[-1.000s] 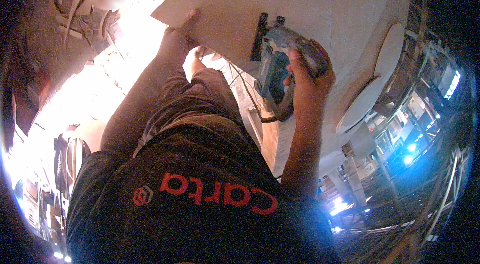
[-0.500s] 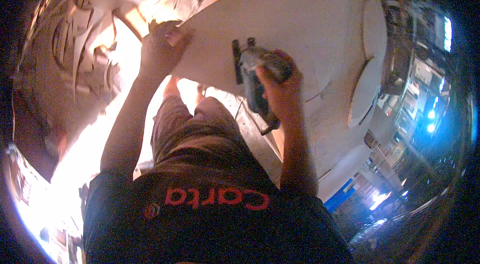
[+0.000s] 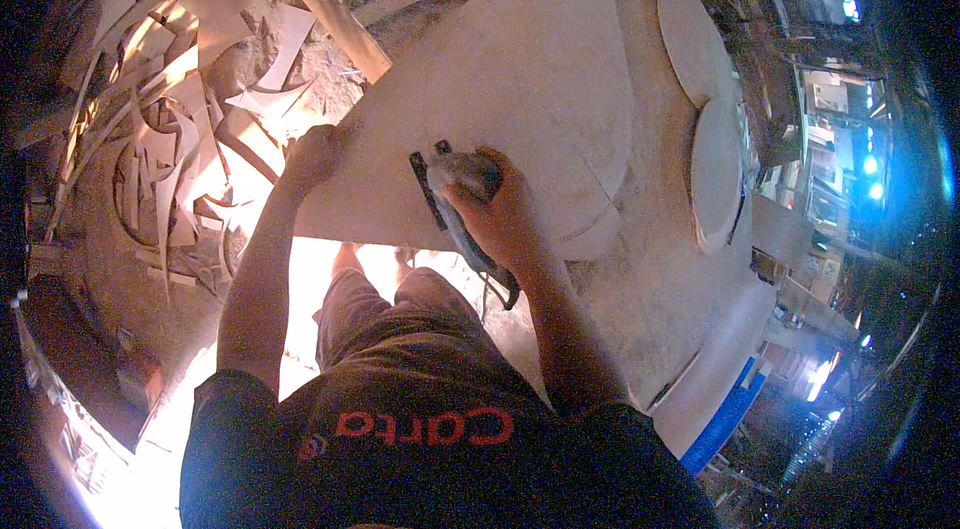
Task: The person uses a jigsaw to cut a circular shape out of a large sheet of plywood. They guide the tool along a marked line, remove the cut piece, and place it aside.
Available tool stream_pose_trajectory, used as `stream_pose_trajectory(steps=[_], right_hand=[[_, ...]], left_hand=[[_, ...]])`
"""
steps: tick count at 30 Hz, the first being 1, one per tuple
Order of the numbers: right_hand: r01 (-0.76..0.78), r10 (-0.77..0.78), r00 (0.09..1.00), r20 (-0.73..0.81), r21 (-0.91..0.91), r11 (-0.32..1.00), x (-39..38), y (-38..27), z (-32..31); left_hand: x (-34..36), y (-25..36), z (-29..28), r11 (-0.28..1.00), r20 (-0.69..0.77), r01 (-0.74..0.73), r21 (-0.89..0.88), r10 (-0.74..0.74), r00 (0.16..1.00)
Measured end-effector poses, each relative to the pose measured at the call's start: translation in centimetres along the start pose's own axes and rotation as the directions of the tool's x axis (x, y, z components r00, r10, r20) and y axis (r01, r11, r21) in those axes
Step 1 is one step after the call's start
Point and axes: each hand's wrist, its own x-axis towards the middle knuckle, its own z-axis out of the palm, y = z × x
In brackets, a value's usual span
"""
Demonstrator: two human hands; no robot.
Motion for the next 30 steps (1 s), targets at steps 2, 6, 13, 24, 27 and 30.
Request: stream_pose_trajectory(steps=[2, 6, 13, 24, 27, 30], right_hand=[[-0.002, 0.002, 1.0, 0.009, 0.002, 1.0, -0.7, 0.5, -0.2], [0.018, -0.017, 0.999, 0.036, -0.015, 1.0, -3.0, 2.1, -1.5], [0.05, -0.047, 0.99, 0.133, -0.014, 0.999, -6.1, 3.1, -2.9], [0.073, -0.067, 0.977, 0.202, -0.023, 0.997, -6.9, 5.1, -5.3], [0.191, -0.176, 0.961, 0.212, -0.055, 0.98, -6.6, 5.5, -5.2], [0.164, -0.155, 0.963, 0.221, -0.027, 0.986, -6.7, 5.3, -5.2]], left_hand=[[-1.0, -1.2, 1.0, 0.999, 0.024, -0.017, -0.047, 0.018, 1.0], [-4.8, -0.2, 2.9, 0.999, 0.04, 0.031, -0.036, -0.03, 0.999], [-9.9, -1.8, 7.8, 0.996, -0.053, 0.083, -0.011, -0.084, 0.995], [-11.0, -2.0, 12.3, 0.982, -0.086, 0.16, -0.101, -0.169, 0.982], [-11.9, -2.0, 12.9, 0.973, -0.053, 0.2, -0.118, -0.208, 0.977], [-12.5, 0.3, 10.5, 0.965, 0.026, 0.241, -0.108, -0.24, 0.971]])
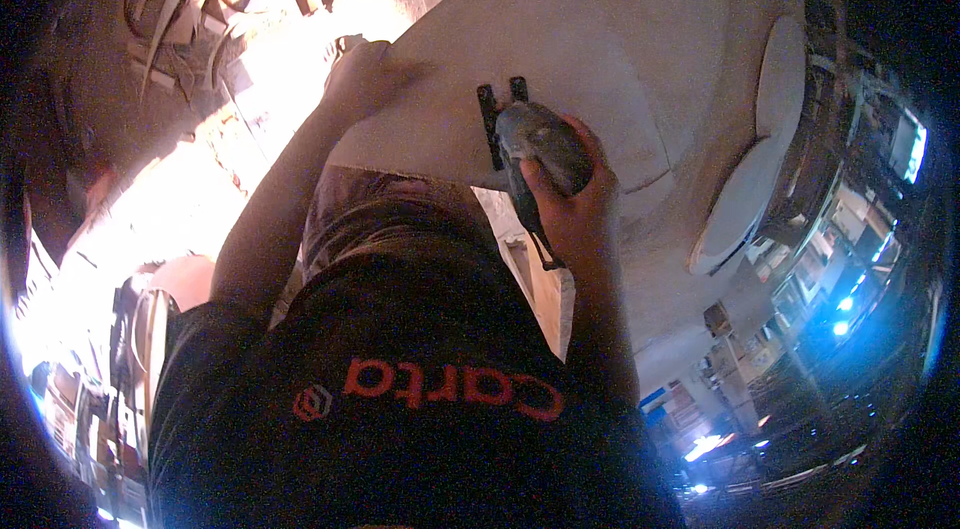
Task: The person uses a jigsaw to cut a circular shape out of a large sheet of plywood. They guide the tool along a marked line, remove the cut piece, and place it aside.
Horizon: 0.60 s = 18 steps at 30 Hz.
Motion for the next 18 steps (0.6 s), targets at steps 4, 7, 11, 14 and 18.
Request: stream_pose_trajectory(steps=[4, 7, 11, 14, 18], right_hand=[[-0.061, 0.061, 0.998, -0.017, -0.008, 0.998, -0.1, 0.0, -0.2], [-0.12, 0.12, 0.993, -0.012, -0.004, 0.993, -0.1, -0.6, -0.4], [-0.112, 0.111, 0.994, -0.025, -0.057, 0.992, -0.2, -0.2, -0.6], [-0.087, 0.085, 0.996, -0.034, -0.09, 0.992, -0.2, -0.1, -0.7], [-0.068, 0.065, 0.997, -0.037, -0.086, 0.994, -0.2, -0.5, -0.5]], left_hand=[[-0.1, 0.1, 0.4, 0.999, -0.033, -0.029, -0.042, 0.028, 0.999], [-0.6, 0.4, 0.1, 0.998, -0.027, -0.022, -0.063, 0.021, 0.999], [-0.9, 1.2, -0.5, 0.999, 0.01, 0.02, -0.041, -0.02, 1.0], [-0.9, 1.3, -0.4, 0.998, 0.027, 0.041, -0.041, -0.039, 0.999], [-1.2, 1.5, -0.8, 0.998, 0.018, 0.035, -0.047, -0.034, 0.999]])
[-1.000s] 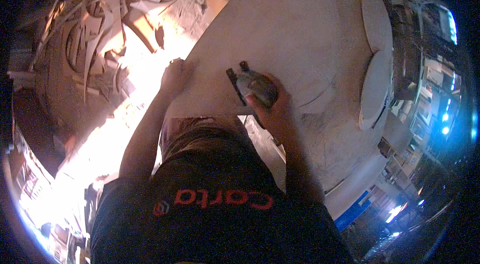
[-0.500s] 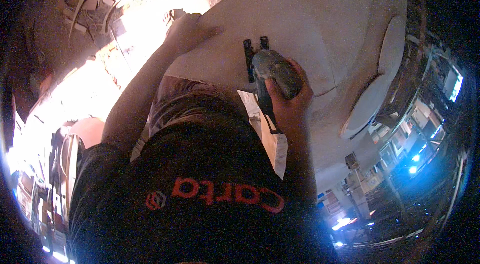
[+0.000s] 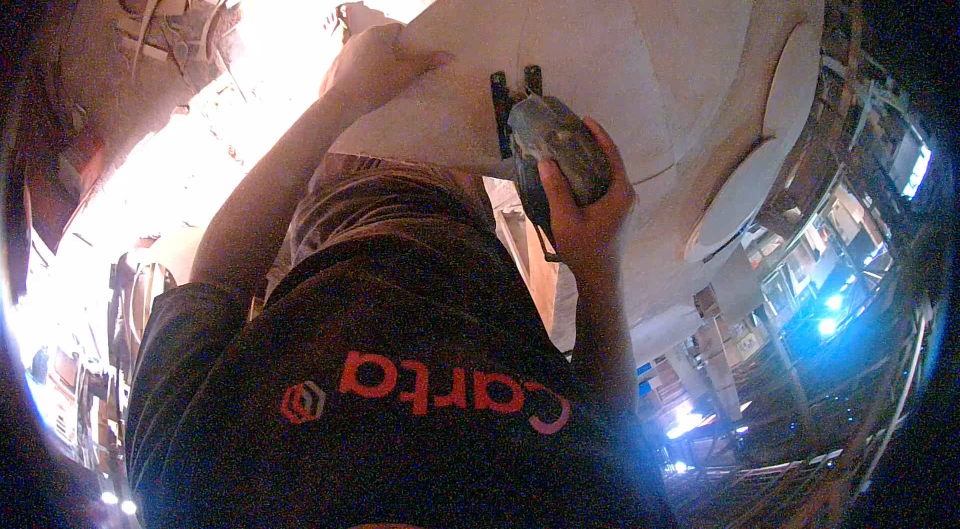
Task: The person uses a jigsaw to cut a circular shape out of a large sheet of plywood. They guide the tool along a marked line, remove the cut piece, and place it aside.
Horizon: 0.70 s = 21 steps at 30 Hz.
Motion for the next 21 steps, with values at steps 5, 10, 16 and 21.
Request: stream_pose_trajectory(steps=[5, 10, 16, 21], right_hand=[[0.044, -0.044, 0.999, -0.006, -0.024, 0.999, 0.2, 0.1, 0.0], [0.008, -0.008, 1.0, -0.019, 0.021, 1.0, 0.3, -0.2, 0.2], [-0.025, 0.025, 0.999, -0.02, 0.024, 0.999, 0.5, -0.6, 0.3], [-0.034, 0.035, 0.999, -0.029, 0.024, 0.999, 0.7, -0.8, 0.4]], left_hand=[[-0.1, 0.0, 0.2, 0.999, -0.03, -0.012, 0.045, 0.013, 0.999], [-0.3, 0.0, 0.1, 0.999, -0.055, -0.035, 0.035, 0.037, 0.998], [-0.4, 0.0, 0.0, 0.999, -0.044, -0.023, 0.03, 0.025, 0.999], [-0.5, 0.2, 0.0, 1.0, -0.041, 0.003, 0.027, -0.002, 0.999]])
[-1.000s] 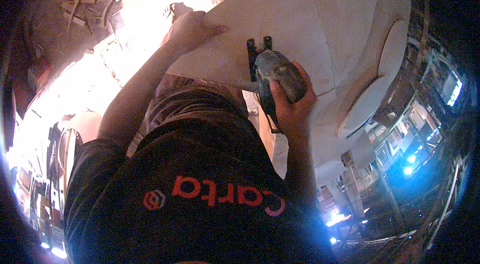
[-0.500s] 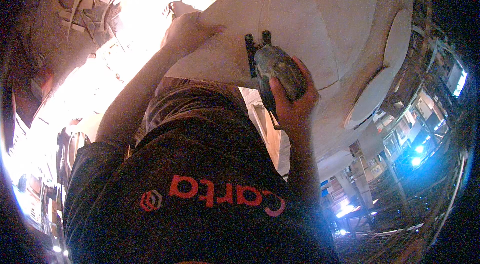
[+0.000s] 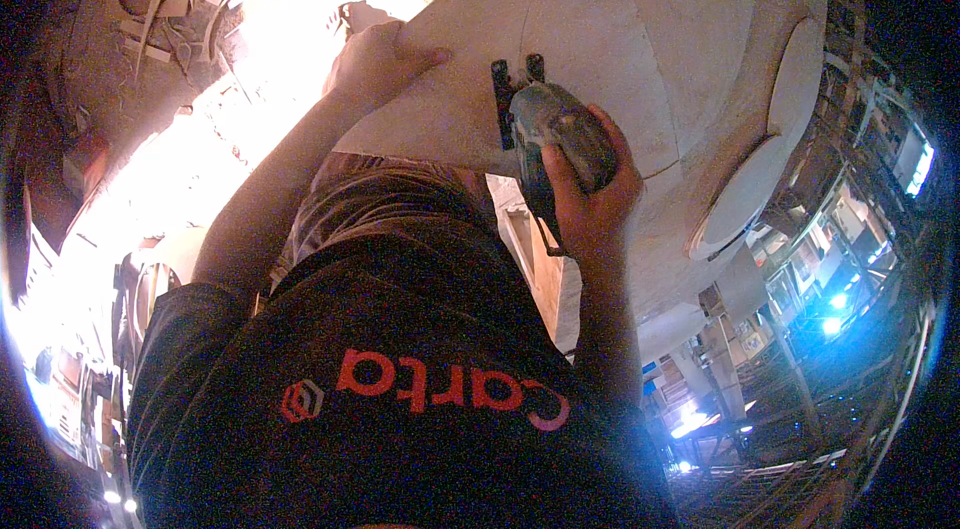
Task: The person uses a jigsaw to cut a circular shape out of a large sheet of plywood. They guide the tool along a marked line, remove the cut piece, and place it aside.
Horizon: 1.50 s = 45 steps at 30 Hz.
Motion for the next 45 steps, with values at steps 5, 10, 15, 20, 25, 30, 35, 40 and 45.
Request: stream_pose_trajectory(steps=[5, 10, 15, 20, 25, 30, 35, 40, 45], right_hand=[[-0.012, 0.012, 1.0, -0.014, 0.021, 1.0, 0.1, -0.3, 0.2], [0.004, -0.003, 0.999, -0.043, 0.029, 1.0, 0.1, -0.4, 0.3], [-0.011, 0.014, 0.998, -0.059, 0.037, 0.999, 0.3, -0.6, 0.6], [-0.031, 0.034, 0.997, -0.074, 0.045, 0.999, 0.4, -1.2, 0.7], [-0.038, 0.042, 0.994, -0.1, 0.044, 0.998, 0.4, -1.4, 0.9], [-0.057, 0.061, 0.99, -0.125, 0.037, 0.998, 0.5, -1.5, 1.1], [-0.047, 0.054, 0.992, -0.111, 0.07, 0.996, 0.7, -1.8, 1.1], [-0.056, 0.066, 0.992, -0.11, 0.086, 0.995, 1.0, -2.2, 1.2], [-0.087, 0.1, 0.989, -0.111, 0.123, 0.989, 1.1, -2.8, 1.4]], left_hand=[[0.5, -0.4, 0.7, 1.0, -0.016, -0.014, 0.024, 0.014, 1.0], [0.2, -0.4, 0.6, 1.0, -0.019, -0.024, 0.015, 0.025, 1.0], [0.3, -0.3, 0.4, 1.0, 0.005, -0.018, 0.005, 0.018, 1.0], [0.1, -0.3, 0.4, 1.0, -0.011, -0.023, 0.0, 0.023, 1.0], [0.4, -0.6, 0.2, 0.999, 0.043, -0.032, -0.044, 0.034, 0.998], [0.2, -0.4, 0.0, 0.999, 0.067, -0.022, -0.048, 0.026, 0.997], [0.0, -0.1, -0.4, 1.0, 0.067, -0.027, -0.008, 0.027, 0.997], [-0.2, 0.1, -0.7, 1.0, 0.05, -0.021, -0.015, 0.021, 0.999], [0.3, -0.4, 0.1, 0.999, 0.032, -0.042, 0.002, 0.042, 0.999]])
